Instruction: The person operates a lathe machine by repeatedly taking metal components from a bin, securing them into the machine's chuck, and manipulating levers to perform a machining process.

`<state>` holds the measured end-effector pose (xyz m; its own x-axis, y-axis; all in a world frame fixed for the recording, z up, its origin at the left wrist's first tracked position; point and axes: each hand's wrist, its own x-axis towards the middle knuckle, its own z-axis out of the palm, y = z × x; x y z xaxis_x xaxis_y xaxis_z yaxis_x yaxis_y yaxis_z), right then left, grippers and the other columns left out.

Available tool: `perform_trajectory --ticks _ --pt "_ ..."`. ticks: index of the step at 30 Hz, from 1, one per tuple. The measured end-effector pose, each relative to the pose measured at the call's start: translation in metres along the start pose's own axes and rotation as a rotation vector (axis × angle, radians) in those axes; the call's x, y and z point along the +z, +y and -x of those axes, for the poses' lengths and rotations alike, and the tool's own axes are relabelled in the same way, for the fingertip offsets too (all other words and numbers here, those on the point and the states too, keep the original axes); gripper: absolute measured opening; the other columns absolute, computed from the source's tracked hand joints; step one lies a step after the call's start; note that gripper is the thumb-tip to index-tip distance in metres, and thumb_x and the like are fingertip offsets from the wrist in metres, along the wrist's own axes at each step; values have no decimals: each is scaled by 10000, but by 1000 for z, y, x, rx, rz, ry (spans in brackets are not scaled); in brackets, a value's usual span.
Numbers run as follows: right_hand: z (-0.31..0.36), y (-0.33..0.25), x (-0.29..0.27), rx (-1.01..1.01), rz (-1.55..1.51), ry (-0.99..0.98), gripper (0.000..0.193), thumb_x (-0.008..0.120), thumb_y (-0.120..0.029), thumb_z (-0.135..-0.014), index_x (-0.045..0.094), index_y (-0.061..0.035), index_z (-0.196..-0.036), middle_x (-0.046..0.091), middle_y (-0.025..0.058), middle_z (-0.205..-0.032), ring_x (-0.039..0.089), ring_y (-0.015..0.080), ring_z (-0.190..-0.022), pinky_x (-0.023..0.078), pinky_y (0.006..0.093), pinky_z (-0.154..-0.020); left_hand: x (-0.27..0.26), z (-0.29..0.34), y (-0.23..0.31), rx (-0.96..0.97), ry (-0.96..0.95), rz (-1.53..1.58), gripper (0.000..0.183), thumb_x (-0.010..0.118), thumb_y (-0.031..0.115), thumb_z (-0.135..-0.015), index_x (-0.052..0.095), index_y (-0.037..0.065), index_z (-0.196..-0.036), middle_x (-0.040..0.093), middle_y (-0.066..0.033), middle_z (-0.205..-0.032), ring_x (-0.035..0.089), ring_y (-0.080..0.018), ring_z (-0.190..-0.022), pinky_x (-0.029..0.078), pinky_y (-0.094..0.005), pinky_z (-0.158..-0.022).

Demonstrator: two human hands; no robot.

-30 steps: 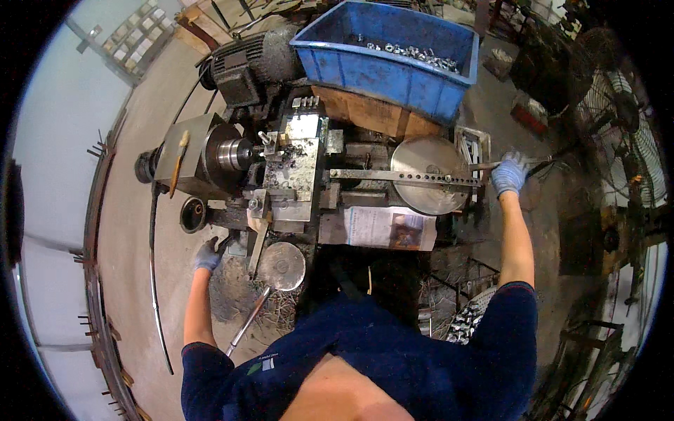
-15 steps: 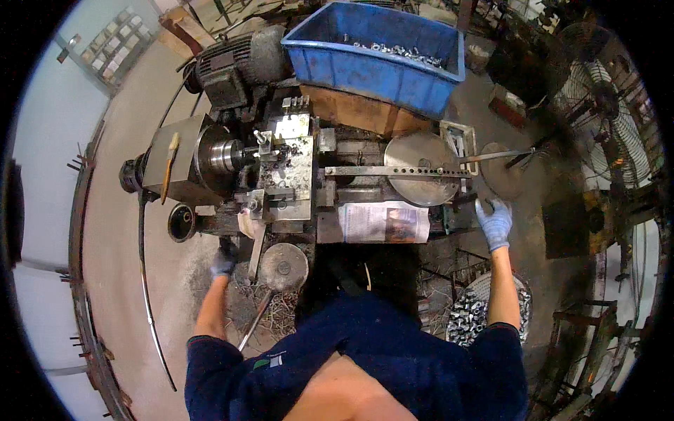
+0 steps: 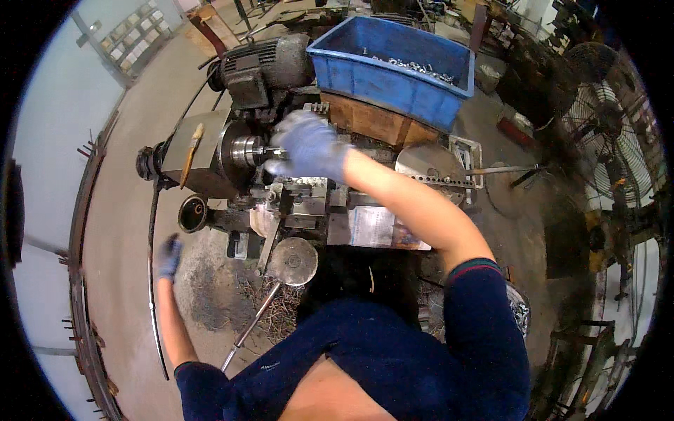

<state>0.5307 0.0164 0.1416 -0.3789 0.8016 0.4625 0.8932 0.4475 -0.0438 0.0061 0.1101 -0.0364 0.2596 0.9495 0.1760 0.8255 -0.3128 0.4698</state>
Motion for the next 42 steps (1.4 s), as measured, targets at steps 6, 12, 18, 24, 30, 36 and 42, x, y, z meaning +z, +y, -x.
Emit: perform_trajectory --ticks 6,12,18,24,30,36,42 --pt "-72 -32 55 -83 161 -557 525 594 -537 -697 685 -121 -1004 655 121 -937 571 302 -943 228 549 -1041 -128 70 -55 -339 235 -157 492 473 420 -905 584 2 -1140 616 -203 -1096 598 -290 -1029 454 -371 -878" --pt "-76 -21 64 -19 163 -650 526 635 -507 -704 647 -155 -1094 651 101 -1055 577 286 -1042 246 534 -1039 -29 113 43 -381 275 -450 449 589 476 -794 587 30 -843 636 -172 -819 594 -379 -773 461 -459 -720" --pt "-68 -29 60 -12 193 -601 509 662 -428 -692 631 -164 -1127 670 90 -990 595 292 -1005 230 520 -1052 -45 110 16 -471 23 -59 302 665 318 -779 566 38 -829 584 -113 -620 588 -245 -511 465 -374 -468" --pt "-75 -27 59 -36 205 -626 463 675 -431 -659 665 -187 -1052 677 75 -945 614 278 -957 313 488 -999 -39 58 3 -591 -63 278 234 640 220 -789 585 -3 -829 551 -89 -555 552 -186 -412 453 -315 -366" --pt "-69 -30 50 -44 215 -552 377 653 -432 -689 698 -145 -929 683 90 -873 645 266 -862 379 451 -937 -43 48 18 -475 -9 299 255 622 216 -799 581 -28 -859 541 -93 -549 552 -187 -409 455 -312 -366" --pt "-33 29 -41 149 66 9 556 487 -583 -790 691 -84 -655 612 135 -600 595 348 -606 448 432 -733 -40 63 7 -493 55 330 212 614 166 -817 581 -33 -880 532 -73 -558 541 -167 -410 454 -306 -373" --pt "25 178 -106 779 228 -270 603 549 -621 -744 692 -86 -982 642 207 -984 622 310 -942 477 414 -839 -36 46 11 -514 -30 593 238 612 161 -832 573 -49 -935 525 -65 -559 530 -167 -405 473 -304 -367"
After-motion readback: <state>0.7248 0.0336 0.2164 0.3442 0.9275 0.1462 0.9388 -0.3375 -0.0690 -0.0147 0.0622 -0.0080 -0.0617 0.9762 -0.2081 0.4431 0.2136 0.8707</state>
